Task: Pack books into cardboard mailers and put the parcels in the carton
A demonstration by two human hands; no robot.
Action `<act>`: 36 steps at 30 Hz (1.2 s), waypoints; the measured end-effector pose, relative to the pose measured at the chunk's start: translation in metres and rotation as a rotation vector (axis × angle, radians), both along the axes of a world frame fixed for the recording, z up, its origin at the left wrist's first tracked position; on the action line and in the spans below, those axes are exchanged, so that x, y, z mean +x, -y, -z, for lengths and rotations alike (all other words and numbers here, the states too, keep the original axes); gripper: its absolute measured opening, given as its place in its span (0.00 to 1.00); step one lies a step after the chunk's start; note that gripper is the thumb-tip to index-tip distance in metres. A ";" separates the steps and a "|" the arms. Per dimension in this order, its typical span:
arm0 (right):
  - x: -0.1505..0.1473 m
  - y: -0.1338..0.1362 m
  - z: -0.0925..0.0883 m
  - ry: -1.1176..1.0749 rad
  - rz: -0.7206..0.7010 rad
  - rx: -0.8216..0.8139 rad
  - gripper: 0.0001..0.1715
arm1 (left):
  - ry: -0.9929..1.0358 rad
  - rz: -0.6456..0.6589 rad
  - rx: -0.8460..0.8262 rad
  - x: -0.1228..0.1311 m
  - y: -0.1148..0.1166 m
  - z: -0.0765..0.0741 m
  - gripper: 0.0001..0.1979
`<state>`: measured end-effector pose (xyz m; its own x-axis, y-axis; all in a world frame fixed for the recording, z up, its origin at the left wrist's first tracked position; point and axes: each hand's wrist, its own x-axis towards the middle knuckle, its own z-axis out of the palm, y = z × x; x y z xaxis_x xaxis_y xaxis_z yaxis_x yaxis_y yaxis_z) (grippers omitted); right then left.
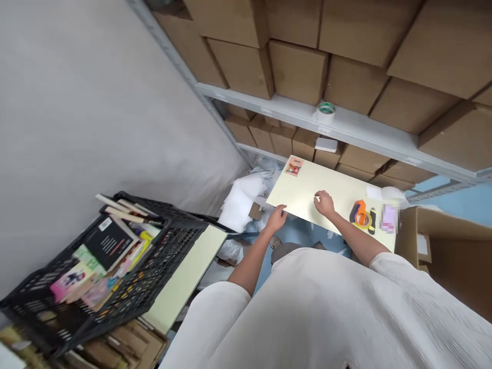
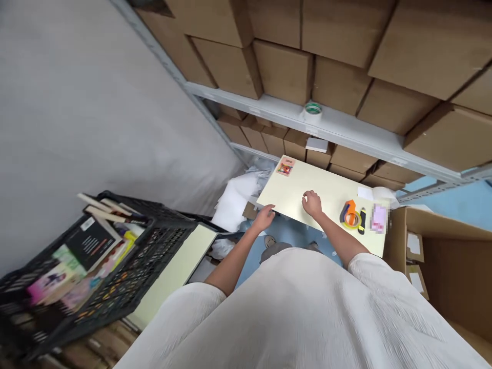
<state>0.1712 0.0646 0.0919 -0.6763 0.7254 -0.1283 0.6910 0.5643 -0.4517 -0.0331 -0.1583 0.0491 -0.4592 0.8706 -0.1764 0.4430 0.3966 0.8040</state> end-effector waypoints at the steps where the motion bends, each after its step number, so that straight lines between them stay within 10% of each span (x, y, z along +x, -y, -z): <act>1: -0.017 0.006 -0.001 -0.006 -0.037 -0.004 0.16 | -0.001 -0.025 0.003 -0.010 0.011 0.002 0.21; 13: -0.203 0.096 0.002 0.089 -0.389 -0.065 0.17 | 0.099 -0.274 -0.010 -0.135 0.129 0.024 0.22; 23: -0.295 0.103 0.033 0.245 -0.613 -0.144 0.18 | 0.273 -0.435 -0.014 -0.168 0.136 0.046 0.20; 29: -0.355 0.083 0.096 0.524 -0.715 -0.225 0.23 | 0.315 -0.548 -0.063 -0.171 0.124 0.083 0.21; 36: -0.406 0.062 0.216 0.727 -0.784 -0.262 0.19 | 0.403 -0.701 -0.112 -0.176 0.103 0.168 0.22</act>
<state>-0.2351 0.0027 -0.1237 -0.6379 0.0197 -0.7699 0.3322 0.9089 -0.2520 -0.2089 -0.2614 -0.1190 -0.7735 0.3719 -0.5132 -0.2524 0.5621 0.7876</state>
